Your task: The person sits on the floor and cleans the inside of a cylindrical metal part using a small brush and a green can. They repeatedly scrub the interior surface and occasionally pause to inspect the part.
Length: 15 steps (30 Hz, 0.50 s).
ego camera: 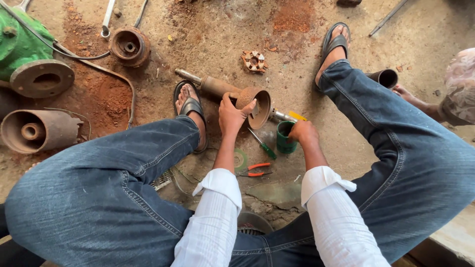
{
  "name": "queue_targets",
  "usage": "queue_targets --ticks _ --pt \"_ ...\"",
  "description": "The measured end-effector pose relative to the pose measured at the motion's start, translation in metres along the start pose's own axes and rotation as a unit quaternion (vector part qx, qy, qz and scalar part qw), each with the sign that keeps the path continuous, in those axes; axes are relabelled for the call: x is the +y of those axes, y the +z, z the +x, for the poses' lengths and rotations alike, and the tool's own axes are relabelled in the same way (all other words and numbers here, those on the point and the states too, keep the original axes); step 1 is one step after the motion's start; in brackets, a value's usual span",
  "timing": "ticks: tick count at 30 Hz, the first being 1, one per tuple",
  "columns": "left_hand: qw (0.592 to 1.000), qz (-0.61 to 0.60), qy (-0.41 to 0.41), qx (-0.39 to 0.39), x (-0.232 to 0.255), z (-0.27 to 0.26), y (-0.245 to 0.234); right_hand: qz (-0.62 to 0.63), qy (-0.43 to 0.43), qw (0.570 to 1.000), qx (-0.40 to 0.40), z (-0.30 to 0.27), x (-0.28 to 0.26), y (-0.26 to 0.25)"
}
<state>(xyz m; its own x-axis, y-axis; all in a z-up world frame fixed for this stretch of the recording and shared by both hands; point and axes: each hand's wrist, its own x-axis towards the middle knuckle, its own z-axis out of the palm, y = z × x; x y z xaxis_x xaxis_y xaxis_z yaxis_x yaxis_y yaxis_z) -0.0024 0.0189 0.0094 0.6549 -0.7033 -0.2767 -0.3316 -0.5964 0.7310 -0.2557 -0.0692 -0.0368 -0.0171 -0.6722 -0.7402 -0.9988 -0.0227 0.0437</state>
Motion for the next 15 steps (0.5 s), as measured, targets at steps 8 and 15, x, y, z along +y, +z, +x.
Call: queue_targets --ticks 8,15 --pt "1.0 -0.004 -0.006 -0.004 -0.002 -0.001 0.001 -0.072 0.025 0.978 -0.193 0.0 0.006 0.008" --pt "0.999 0.015 -0.032 -0.038 0.004 -0.002 -0.004 -0.11 0.004 0.975 -0.195 0.002 0.015 0.019"
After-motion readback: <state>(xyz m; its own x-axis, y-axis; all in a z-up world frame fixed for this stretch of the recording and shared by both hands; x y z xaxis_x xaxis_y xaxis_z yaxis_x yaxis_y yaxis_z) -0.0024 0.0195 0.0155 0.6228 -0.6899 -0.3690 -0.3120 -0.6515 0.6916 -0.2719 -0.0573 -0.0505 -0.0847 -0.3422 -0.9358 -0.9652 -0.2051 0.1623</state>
